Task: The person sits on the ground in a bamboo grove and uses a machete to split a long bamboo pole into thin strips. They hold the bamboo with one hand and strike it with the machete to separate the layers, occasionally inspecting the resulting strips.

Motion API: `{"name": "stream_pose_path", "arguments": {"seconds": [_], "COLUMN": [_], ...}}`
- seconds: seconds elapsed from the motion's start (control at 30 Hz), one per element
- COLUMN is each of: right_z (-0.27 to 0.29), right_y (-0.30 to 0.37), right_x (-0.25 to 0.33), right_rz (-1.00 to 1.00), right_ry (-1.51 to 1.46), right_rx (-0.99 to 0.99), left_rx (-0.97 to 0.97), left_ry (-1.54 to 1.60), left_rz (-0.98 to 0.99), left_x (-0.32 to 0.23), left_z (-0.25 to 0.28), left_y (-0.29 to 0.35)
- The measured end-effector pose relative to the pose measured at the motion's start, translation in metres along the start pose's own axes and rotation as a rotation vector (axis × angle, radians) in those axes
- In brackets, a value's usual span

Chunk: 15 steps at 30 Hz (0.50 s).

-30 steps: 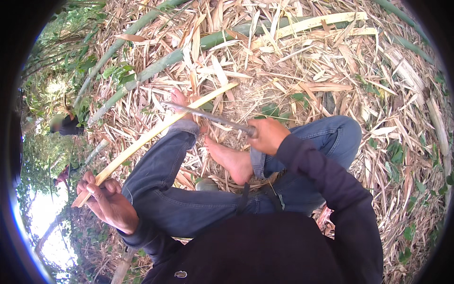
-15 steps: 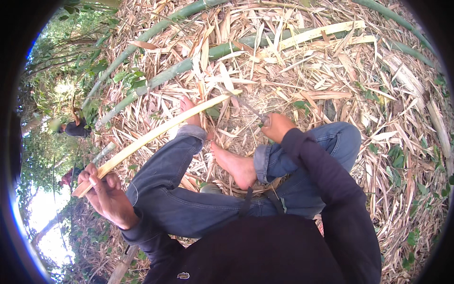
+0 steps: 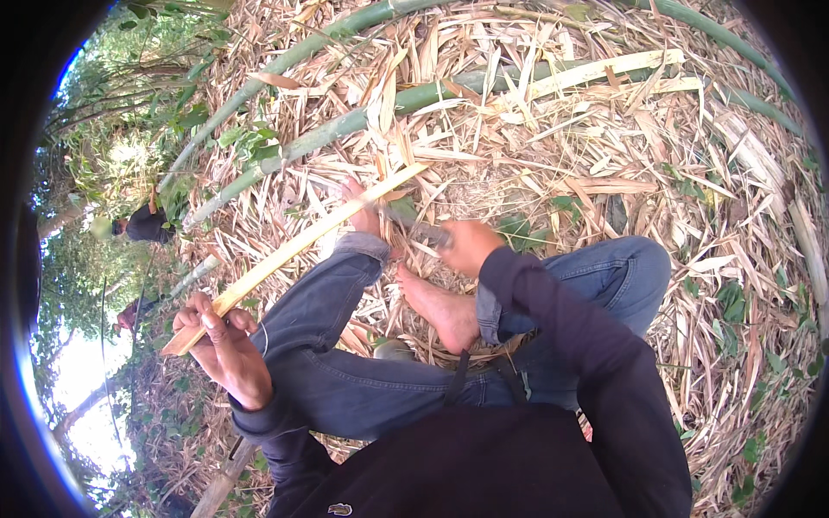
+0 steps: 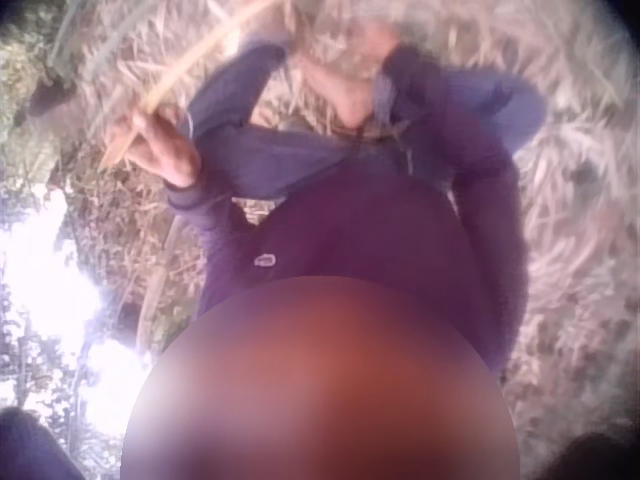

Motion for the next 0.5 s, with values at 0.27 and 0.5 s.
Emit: {"name": "stream_pose_path", "arguments": {"seconds": [0.27,0.5], "right_z": [0.011,0.020], "right_y": [0.000,-0.017], "right_x": [0.011,-0.039], "right_rz": [0.028,-0.088], "right_ry": [0.033,0.115], "right_rx": [0.144,0.078], "left_rx": [-0.039,-0.006], "left_ry": [-0.012,0.005], "left_rz": [0.028,0.019], "left_x": [0.009,0.011], "left_z": [0.014,0.014], "left_y": [-0.006,-0.007]}}
Point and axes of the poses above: each hand's wrist, its own y-axis away from the middle knuckle, its own z-axis out of the back of the hand, x = y × z, the point moved 7 cm from there along -y, towards the middle knuckle, and after that the axes turned 1 degree about -y, right-handed, at the moved point
